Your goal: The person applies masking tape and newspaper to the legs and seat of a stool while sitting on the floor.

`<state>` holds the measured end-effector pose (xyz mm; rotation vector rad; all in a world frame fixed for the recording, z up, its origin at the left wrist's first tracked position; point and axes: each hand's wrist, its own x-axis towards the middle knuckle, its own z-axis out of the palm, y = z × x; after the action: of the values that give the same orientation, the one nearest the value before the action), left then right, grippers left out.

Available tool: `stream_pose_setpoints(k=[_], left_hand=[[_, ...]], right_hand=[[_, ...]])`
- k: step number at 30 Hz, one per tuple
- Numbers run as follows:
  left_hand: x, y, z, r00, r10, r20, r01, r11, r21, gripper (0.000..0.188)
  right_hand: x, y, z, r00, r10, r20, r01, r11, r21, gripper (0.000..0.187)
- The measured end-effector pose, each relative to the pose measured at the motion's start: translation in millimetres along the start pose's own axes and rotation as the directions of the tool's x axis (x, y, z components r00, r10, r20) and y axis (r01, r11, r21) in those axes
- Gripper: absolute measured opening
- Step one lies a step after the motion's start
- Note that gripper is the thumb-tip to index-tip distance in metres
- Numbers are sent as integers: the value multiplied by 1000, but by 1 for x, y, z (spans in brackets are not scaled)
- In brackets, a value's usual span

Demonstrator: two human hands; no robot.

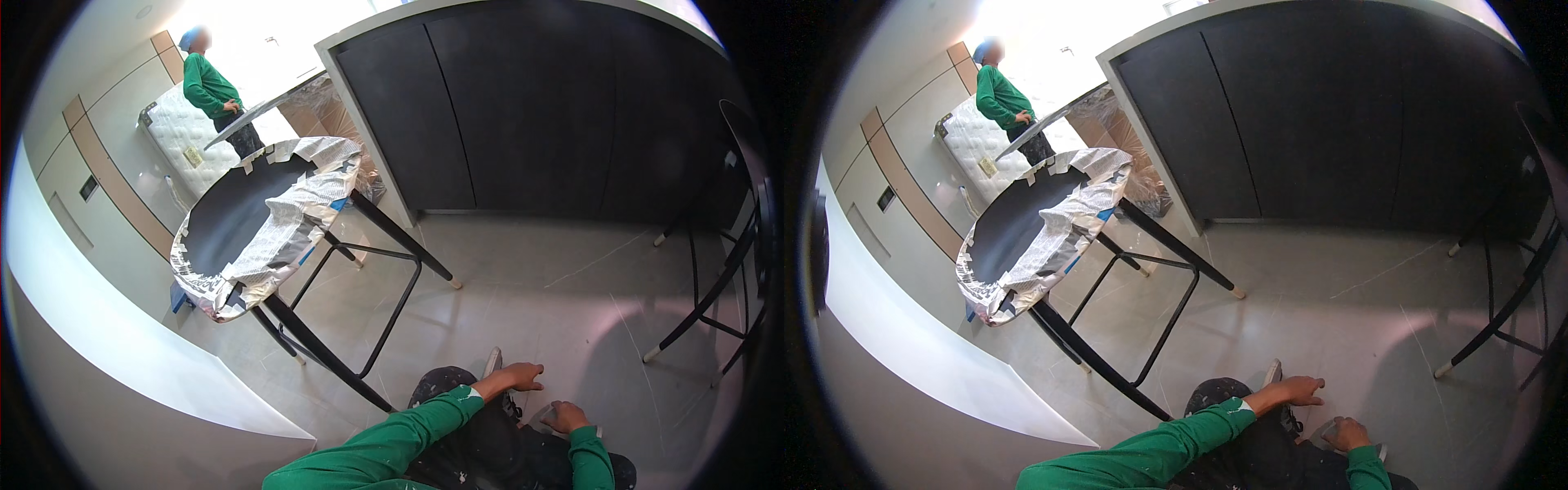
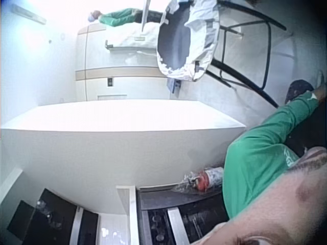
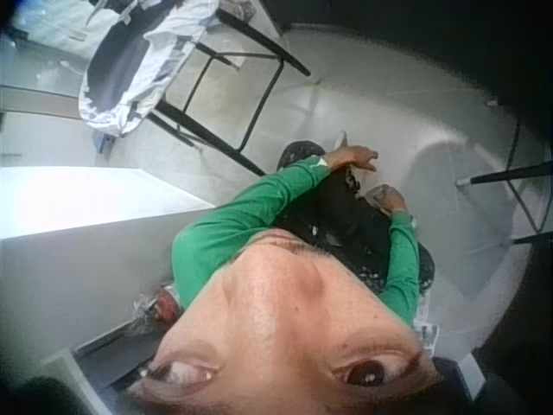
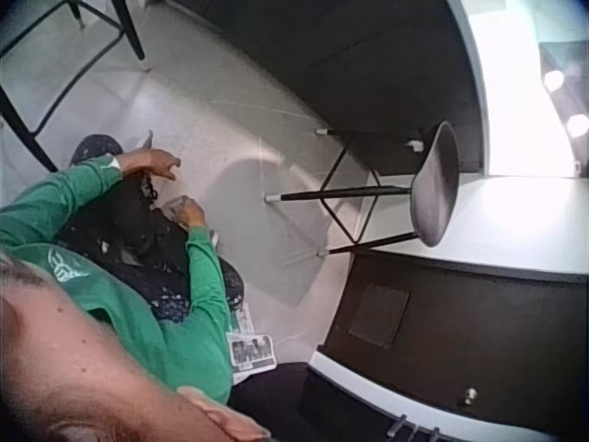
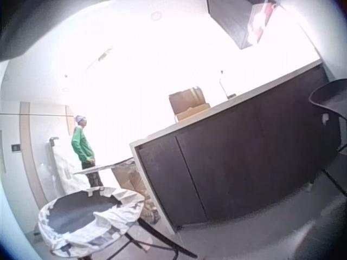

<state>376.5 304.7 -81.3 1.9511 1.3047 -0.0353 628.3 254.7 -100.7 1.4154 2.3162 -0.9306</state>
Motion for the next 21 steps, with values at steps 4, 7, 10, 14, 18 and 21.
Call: stream_pose_setpoints(k=[4, 7, 10, 14, 18, 21], left_hand=[[-1, -5, 2, 1000, -1, -6, 1, 1000, 6, 59], [-2, -5, 2, 1000, 8, -19, -7, 1000, 9, 59], [1, -1, -1, 1000, -1, -1, 1, 1000, 0, 59], [5, -4, 5, 1000, 0, -13, 0, 1000, 7, 60], [6, -18, 4, 998, 43, -53, -41, 999, 29, 61], [0, -5, 10, 1000, 17, 0, -17, 1000, 15, 62]], right_hand=[[1, -4, 1, 1000, 1, 3, -1, 1000, -2, 73], [1, -6, -2, 1000, 9, 17, -9, 1000, 0, 74], [2, -1, 0, 1000, 7, 8, -7, 1000, 4, 74], [1, 2, 0, 1000, -9, -5, 9, 1000, 14, 73], [7, 1, 0, 999, -32, -11, 32, 999, -13, 71], [2, 7, 11, 1000, -16, 1, 16, 1000, 5, 69]])
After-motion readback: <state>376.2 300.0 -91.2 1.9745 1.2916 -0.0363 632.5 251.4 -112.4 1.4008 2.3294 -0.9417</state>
